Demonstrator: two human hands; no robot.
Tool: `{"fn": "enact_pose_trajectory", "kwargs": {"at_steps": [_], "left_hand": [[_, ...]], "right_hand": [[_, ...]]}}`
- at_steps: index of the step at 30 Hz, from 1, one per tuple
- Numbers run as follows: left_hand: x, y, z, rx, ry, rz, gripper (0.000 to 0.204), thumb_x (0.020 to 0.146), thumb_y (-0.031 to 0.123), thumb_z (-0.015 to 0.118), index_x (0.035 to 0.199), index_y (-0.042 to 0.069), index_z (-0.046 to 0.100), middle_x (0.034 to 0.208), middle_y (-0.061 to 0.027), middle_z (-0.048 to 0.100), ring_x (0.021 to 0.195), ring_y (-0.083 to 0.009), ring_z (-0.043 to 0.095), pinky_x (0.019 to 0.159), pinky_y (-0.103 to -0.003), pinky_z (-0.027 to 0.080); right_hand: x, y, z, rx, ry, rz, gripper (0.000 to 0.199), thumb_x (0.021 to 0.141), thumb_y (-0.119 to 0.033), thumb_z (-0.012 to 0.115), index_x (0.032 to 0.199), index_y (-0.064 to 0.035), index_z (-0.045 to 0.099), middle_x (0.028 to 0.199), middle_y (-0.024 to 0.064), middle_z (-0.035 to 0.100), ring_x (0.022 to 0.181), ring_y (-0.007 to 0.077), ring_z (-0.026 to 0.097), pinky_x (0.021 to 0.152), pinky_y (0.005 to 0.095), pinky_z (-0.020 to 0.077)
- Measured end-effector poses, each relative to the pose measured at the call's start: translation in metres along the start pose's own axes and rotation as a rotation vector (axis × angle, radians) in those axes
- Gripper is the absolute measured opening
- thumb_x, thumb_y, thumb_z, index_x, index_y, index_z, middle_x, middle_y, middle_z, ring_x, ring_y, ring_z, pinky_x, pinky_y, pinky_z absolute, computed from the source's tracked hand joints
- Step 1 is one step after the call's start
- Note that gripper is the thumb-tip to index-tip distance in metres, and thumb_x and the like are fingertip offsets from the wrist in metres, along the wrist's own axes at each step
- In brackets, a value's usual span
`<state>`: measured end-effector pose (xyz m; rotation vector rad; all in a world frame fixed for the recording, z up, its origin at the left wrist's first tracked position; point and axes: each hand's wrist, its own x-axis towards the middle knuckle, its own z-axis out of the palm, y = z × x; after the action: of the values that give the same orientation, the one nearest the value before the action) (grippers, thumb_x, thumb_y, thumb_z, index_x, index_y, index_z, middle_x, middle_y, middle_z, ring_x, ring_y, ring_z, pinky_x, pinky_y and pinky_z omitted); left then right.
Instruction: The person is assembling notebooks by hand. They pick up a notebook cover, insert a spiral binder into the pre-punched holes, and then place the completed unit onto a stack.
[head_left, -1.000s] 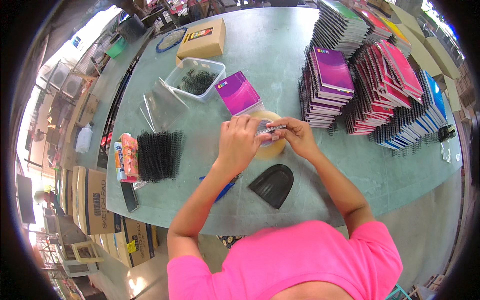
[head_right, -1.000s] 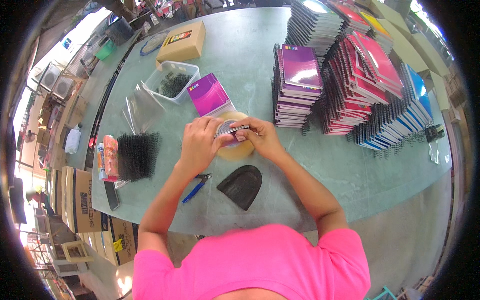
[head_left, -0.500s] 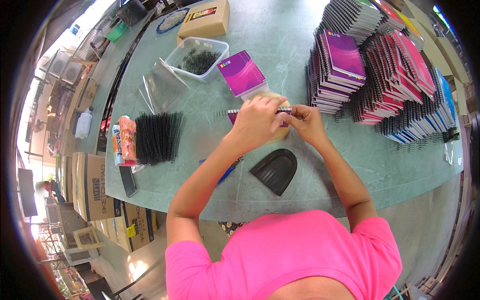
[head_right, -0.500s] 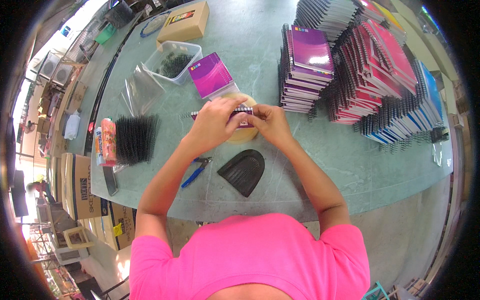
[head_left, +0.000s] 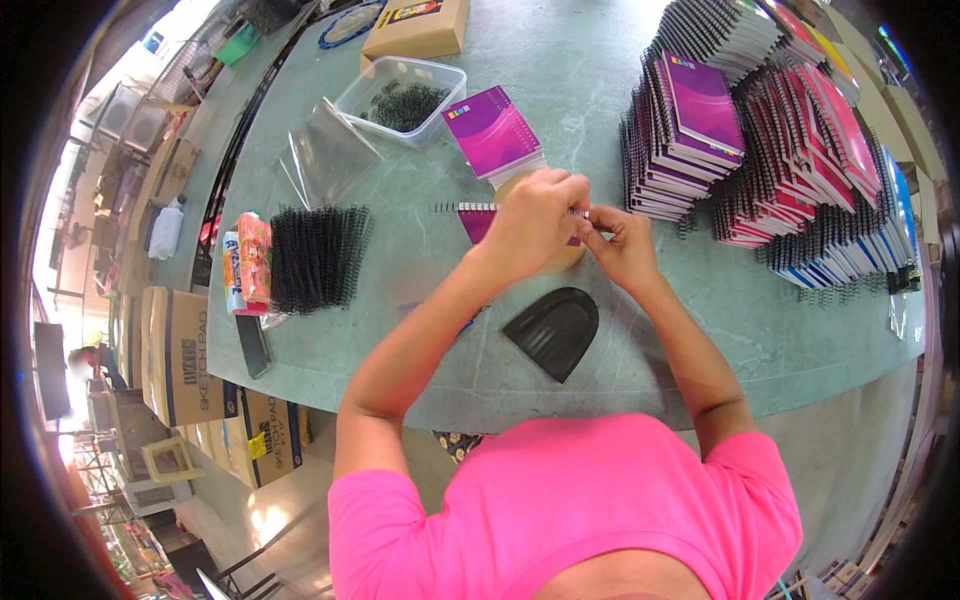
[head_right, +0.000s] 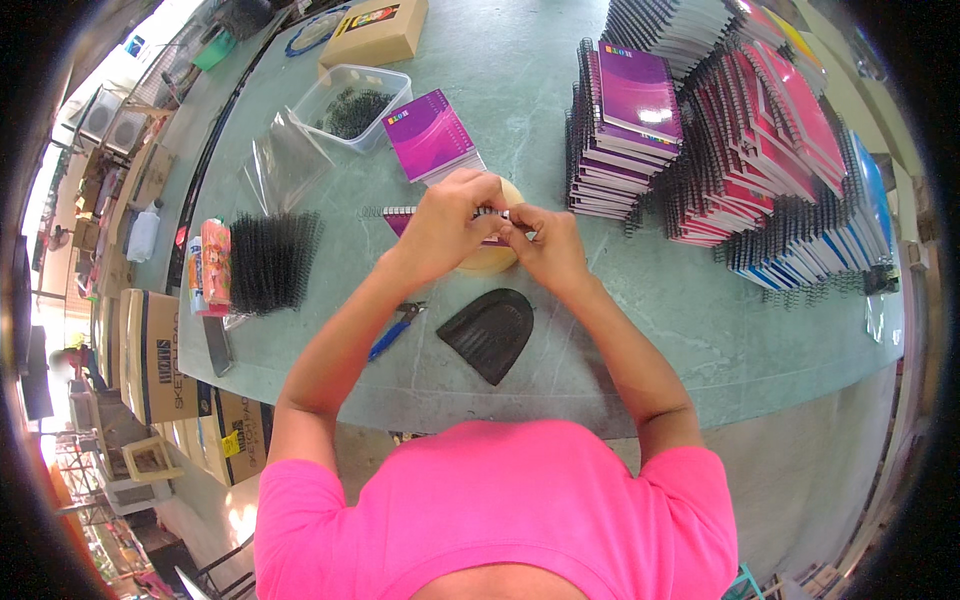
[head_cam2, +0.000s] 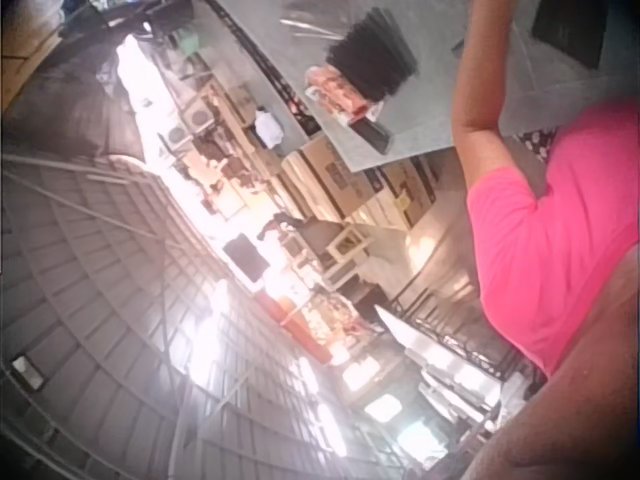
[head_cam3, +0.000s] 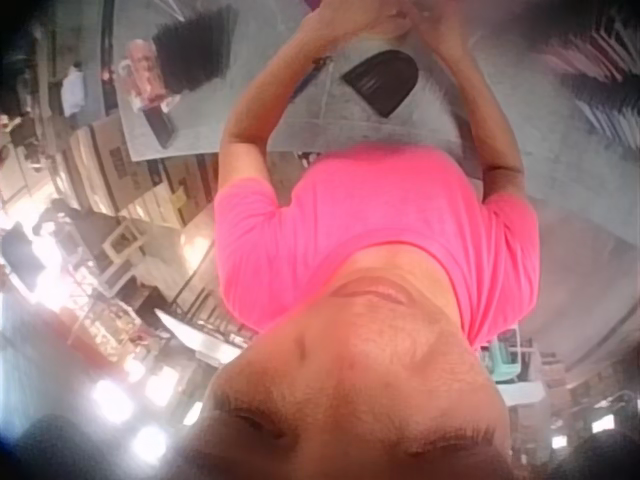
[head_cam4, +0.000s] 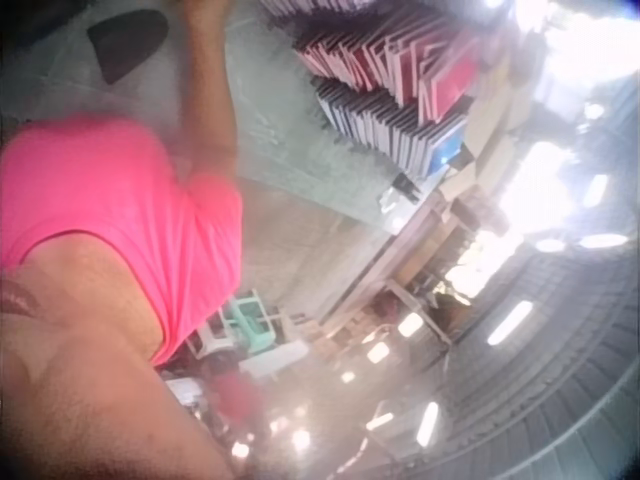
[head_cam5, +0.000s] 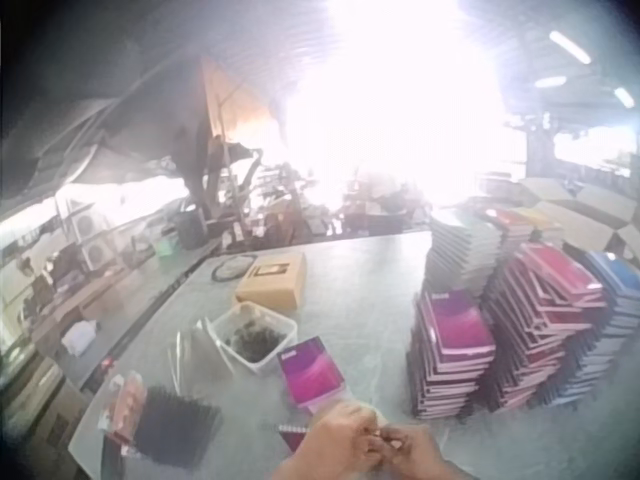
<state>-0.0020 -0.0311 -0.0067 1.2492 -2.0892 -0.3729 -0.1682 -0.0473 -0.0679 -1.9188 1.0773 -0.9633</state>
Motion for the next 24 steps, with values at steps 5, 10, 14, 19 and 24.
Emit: {"fn": "enact_pose_trajectory", "kwargs": {"at_steps": [5,10,14,19,24], "left_hand": [[-0.033,-0.022,-0.05,0.115,-0.061,-0.253,0.021,0.067,0.008,0.071,0.085,0.0,0.064,0.084,-0.0148,0.063,0.076,-0.0273,0.059,0.07,-0.034,0.046],[-0.057,-0.014,-0.068,-0.021,-0.12,-0.263,0.022,0.065,0.006,0.072,0.085,0.0,0.066,0.074,-0.0112,0.062,0.069,-0.0194,0.059,0.064,-0.03,0.045],[-0.05,0.01,-0.089,-0.031,-0.064,-0.237,0.018,0.067,0.004,0.072,0.083,0.0,0.066,0.072,-0.0054,0.06,0.069,-0.0126,0.058,0.064,-0.025,0.045],[-0.023,0.039,-0.075,-0.233,0.237,-0.049,0.022,0.072,0.01,0.074,0.091,0.001,0.067,0.086,-0.0063,0.063,0.079,-0.015,0.06,0.072,-0.027,0.047],[0.014,0.036,-0.087,-0.006,0.456,-0.003,0.03,0.075,0.015,0.074,0.102,0.005,0.066,0.102,-0.0082,0.064,0.092,-0.0182,0.059,0.079,-0.031,0.047]], "right_hand": [[0.002,-0.001,-0.016,0.177,-0.126,0.172,0.021,0.078,-0.009,0.07,0.097,-0.0005,0.065,0.082,0.006,0.068,0.079,0.009,0.063,0.073,0.0248,0.049],[0.005,-0.023,-0.013,0.096,0.01,-0.198,0.042,0.073,-0.016,0.075,0.111,-0.0044,0.059,0.101,0.0108,0.065,0.092,0.0212,0.062,0.083,0.0323,0.0473],[0.007,-0.073,-0.029,-0.24,0.034,-0.433,0.047,0.07,-0.021,0.076,0.11,-0.0065,0.06,0.105,0.0129,0.063,0.095,0.0317,0.06,0.083,0.0374,0.0477],[0.013,-0.083,-0.042,-0.297,-0.182,-0.325,0.031,0.077,-0.014,0.066,0.106,-0.0089,0.06,0.084,0.0127,0.062,0.077,0.0305,0.062,0.068,0.0399,0.0499],[0.046,-0.129,-0.12,-0.748,0.657,-0.54,0.042,0.077,-0.006,0.059,0.118,-0.0131,0.057,0.085,0.0103,0.063,0.072,0.0277,0.06,0.064,0.0389,0.0502]]}}
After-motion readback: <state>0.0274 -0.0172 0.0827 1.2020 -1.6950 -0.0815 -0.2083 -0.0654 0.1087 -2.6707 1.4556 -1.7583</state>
